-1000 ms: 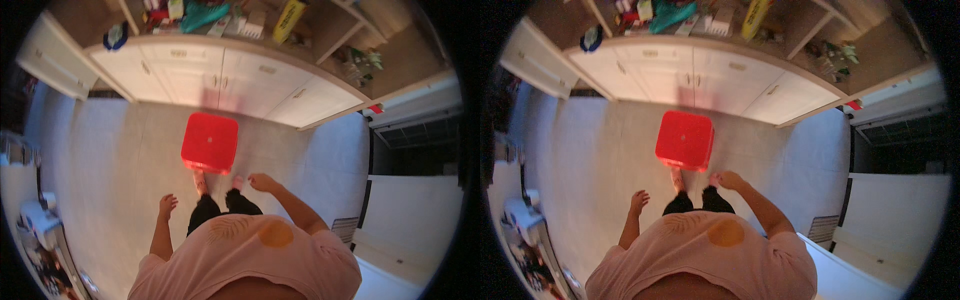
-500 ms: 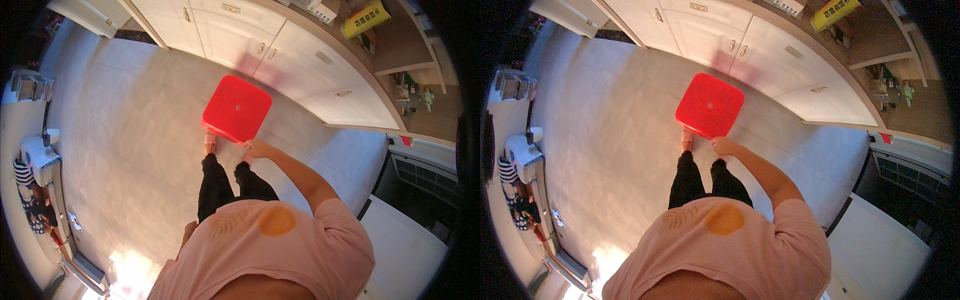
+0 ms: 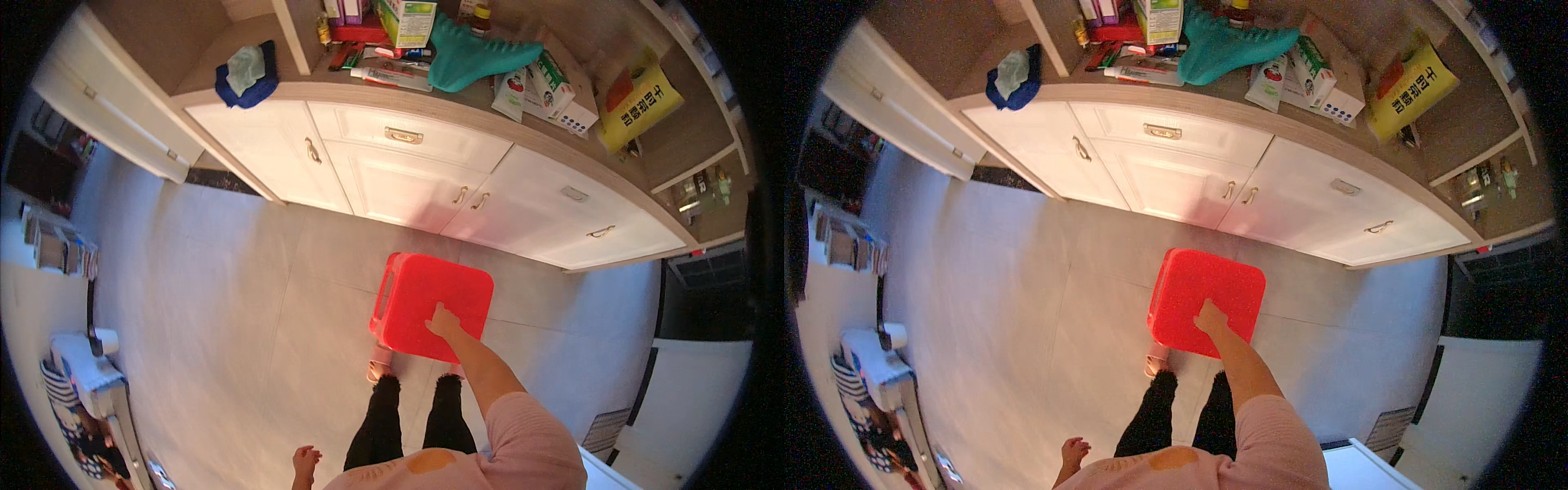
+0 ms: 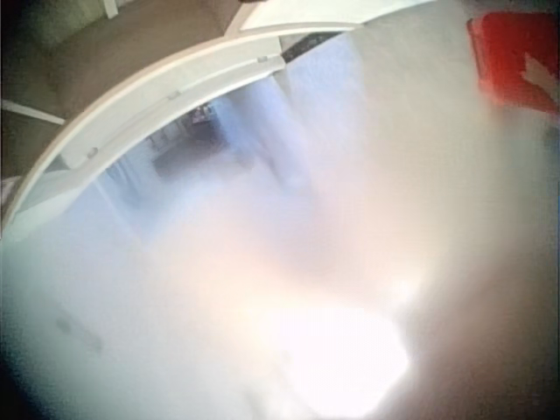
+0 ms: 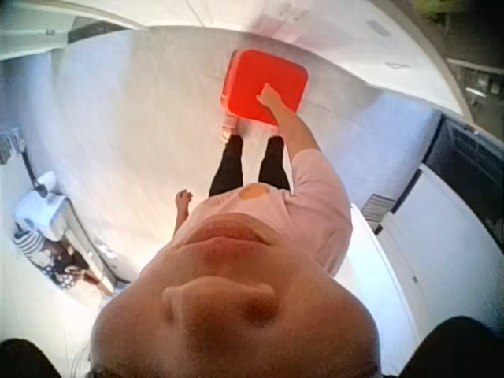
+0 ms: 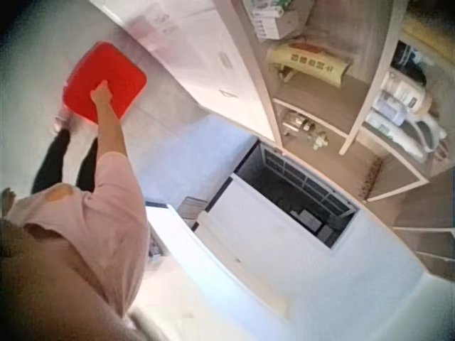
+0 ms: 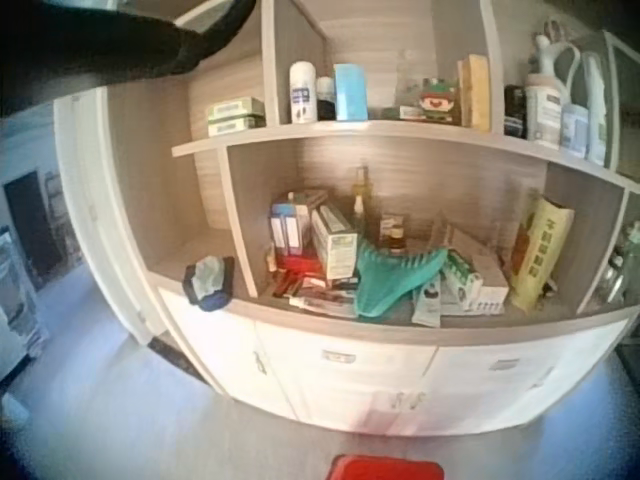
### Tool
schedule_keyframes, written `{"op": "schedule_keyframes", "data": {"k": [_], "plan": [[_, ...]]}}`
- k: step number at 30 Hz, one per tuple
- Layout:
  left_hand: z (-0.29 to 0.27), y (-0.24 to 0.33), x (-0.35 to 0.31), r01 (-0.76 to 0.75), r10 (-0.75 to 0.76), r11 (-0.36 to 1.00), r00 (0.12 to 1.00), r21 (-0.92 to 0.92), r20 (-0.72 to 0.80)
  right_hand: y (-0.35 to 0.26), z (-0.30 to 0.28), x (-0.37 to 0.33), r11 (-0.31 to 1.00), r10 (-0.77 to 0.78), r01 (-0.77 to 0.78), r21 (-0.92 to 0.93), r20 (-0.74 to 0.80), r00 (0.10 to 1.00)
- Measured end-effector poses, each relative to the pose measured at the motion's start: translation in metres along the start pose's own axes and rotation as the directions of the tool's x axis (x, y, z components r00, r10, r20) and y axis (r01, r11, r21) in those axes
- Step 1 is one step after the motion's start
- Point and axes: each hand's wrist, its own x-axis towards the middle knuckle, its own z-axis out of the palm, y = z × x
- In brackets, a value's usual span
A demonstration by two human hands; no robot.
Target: The person stands on a red stool to reach the upper shelves of a wooden cabinet. They pick up various medicine boxes, inspect them, and rearrange them on the shelves to organize the storage space.
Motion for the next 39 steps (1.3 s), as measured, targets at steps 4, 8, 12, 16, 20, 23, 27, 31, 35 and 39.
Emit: {"op": "schedule_keyframes", "data": {"k": [4, 8, 12, 16, 20, 23, 27, 31, 35, 39], "plan": [[-0.051, -0.015, 0.064, 0.281, -0.272, 0.96, 0.936, -0.01, 0.226, 0.006, 0.025, 0.019, 0.982, 0.18, -0.172, 0.079, -0.105, 0.978], [-0.073, -0.056, 0.103, 0.051, -0.047, 0.999, 0.901, 0.001, 0.431, -0.003, 0.043, 0.003, 0.982, 0.19, -0.186, 0.043, -0.126, 0.974], [-0.054, -0.051, 0.107, -0.07, -0.007, 0.987, 0.885, 0.147, 0.466, 0.017, 0.029, 0.017, 0.914, 0.066, -0.104, 0.392, 0.111, 0.992], [-0.058, -0.045, 0.096, -0.024, -0.042, 0.989, 0.906, 0.149, 0.422, 0.036, 0.02, 0.008, 0.871, -0.056, -0.063, 0.487, 0.225, 0.973], [-0.051, -0.006, 0.074, -0.123, 0.04, 0.98, 0.895, 0.159, 0.444, 0.089, 0.038, -0.023, 0.847, -0.012, 0.016, 0.532, -0.01, 1.0], [-0.067, -0.017, 0.109, -0.26, 0.085, 0.924, 0.854, 0.28, 0.513, 0.164, 0.063, -0.069, 0.795, -0.001, 0.037, 0.605, -0.06, 0.998], [-0.039, -0.015, 0.125, -0.019, -0.054, 0.99, 0.868, 0.142, 0.494, 0.256, 0.112, -0.137, 0.855, 0.078, -0.048, 0.516, -0.036, 0.996], [0.015, -0.009, 0.112, -0.027, -0.143, 0.951, 0.845, 0.308, 0.516, 0.295, 0.14, -0.207, 0.705, 0.136, -0.149, 0.694, 0.073, 0.988], [0.039, 0.011, 0.1, 0.02, -0.219, 0.957, 0.7, 0.288, 0.68, 0.322, 0.175, -0.247, 0.097, 0.215, -0.403, 0.91, 0.376, 0.901], [0.06, 0.038, 0.064, -0.188, -0.123, 0.842, 0.846, 0.506, 0.519, 0.354, 0.205, -0.248, 0.034, 0.3, -0.457, 0.889, 0.427, 0.853]]}}
